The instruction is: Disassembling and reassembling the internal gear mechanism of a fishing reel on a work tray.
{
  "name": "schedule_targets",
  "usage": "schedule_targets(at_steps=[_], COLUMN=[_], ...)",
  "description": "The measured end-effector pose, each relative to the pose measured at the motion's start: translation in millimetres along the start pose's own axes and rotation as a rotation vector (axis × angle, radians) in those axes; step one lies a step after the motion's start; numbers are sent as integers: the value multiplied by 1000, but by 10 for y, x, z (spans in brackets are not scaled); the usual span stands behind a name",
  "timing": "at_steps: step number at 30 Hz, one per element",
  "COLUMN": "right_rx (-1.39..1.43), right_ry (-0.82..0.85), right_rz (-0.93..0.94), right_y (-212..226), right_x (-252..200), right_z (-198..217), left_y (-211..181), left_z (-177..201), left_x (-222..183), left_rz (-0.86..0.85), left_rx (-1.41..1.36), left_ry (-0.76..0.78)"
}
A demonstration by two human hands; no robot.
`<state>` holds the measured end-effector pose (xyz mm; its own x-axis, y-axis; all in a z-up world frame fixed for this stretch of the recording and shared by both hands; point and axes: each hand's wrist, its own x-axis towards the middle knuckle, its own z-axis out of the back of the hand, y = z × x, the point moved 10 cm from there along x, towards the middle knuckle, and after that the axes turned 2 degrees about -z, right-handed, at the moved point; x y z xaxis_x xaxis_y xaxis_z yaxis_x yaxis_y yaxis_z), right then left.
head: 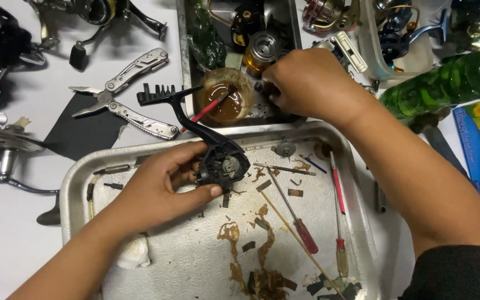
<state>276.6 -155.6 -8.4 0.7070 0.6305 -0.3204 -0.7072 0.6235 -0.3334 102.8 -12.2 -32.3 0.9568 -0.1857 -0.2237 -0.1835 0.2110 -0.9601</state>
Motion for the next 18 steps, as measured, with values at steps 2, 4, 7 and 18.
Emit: schedule_targets(at_steps=[2, 4, 7, 18], right_rx=[180, 227, 302, 350], right_ry=[-105, -5, 75, -25], right_rz=[95, 88, 56, -4], right_y=[153, 264, 296, 228], right_x=[-101, -114, -101, -63], right_z=[256, 265, 174, 116], left_y=[0, 62, 66, -29], left_z=[-17, -10, 10, -34], left_x=[2, 4, 6, -20], left_rz=[-12, -7, 4, 72], left_rx=[-47, -51, -21, 95], left_ry=[10, -10, -23, 57])
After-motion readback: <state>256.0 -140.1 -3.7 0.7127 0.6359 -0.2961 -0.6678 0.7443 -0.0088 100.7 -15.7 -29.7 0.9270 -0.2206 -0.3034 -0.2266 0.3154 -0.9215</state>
